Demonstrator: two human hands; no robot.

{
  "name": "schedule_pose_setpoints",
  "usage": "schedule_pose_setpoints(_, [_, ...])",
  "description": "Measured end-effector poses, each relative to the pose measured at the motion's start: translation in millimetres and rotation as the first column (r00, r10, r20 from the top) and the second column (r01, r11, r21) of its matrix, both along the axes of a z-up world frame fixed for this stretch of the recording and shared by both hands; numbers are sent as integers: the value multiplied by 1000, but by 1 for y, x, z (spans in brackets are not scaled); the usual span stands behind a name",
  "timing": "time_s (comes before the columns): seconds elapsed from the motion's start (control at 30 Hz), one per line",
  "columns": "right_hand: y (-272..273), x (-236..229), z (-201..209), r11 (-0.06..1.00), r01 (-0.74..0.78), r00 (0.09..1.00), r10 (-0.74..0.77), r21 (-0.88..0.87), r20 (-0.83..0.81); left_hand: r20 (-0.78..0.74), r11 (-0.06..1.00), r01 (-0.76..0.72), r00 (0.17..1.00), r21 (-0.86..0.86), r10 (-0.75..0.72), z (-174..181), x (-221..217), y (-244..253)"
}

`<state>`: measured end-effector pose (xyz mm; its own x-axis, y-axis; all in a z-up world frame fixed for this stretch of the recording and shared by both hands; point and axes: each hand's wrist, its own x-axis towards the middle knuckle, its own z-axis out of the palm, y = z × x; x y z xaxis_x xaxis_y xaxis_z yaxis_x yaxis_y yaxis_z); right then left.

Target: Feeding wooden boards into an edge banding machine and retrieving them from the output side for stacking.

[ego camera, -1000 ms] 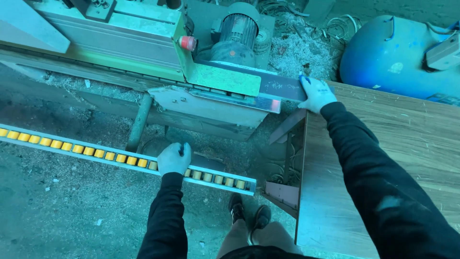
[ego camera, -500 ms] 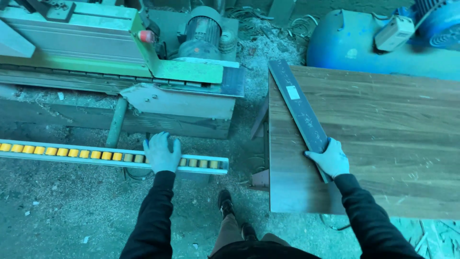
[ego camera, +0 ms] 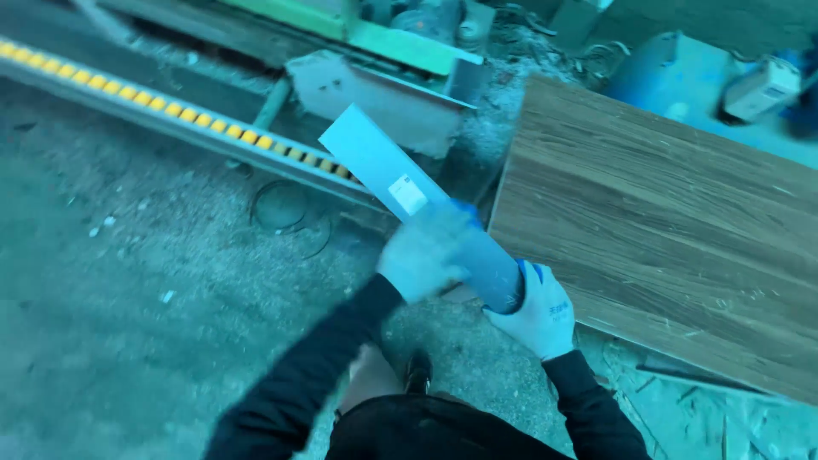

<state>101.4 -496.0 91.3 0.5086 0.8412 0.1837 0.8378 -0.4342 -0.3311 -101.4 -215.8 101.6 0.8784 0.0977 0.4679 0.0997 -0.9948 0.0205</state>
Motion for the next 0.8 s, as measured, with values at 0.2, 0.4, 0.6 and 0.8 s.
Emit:
schedule_pose_setpoints(0.2, [17,-41,-13,927,-359,927,367,-104,74,-638,134,-991,87,26,765,-58,-401,248])
schedule_pose_setpoints(0.4, [145,-221,-31,764,-645,763,643,7,67,-70,-109,171,221,-979,973,-186,-589,110])
schedule_pose_setpoints(0.6, [290,-469,11,430,-900,431,902,72,0,-118,-72,752,-8,-655,993,-180,-561,10])
schedule_pose_setpoints(0.8, [350,-725,123,164,-981,171,983,100,63,-146,79,963,-120,-257,982,-23,-664,31])
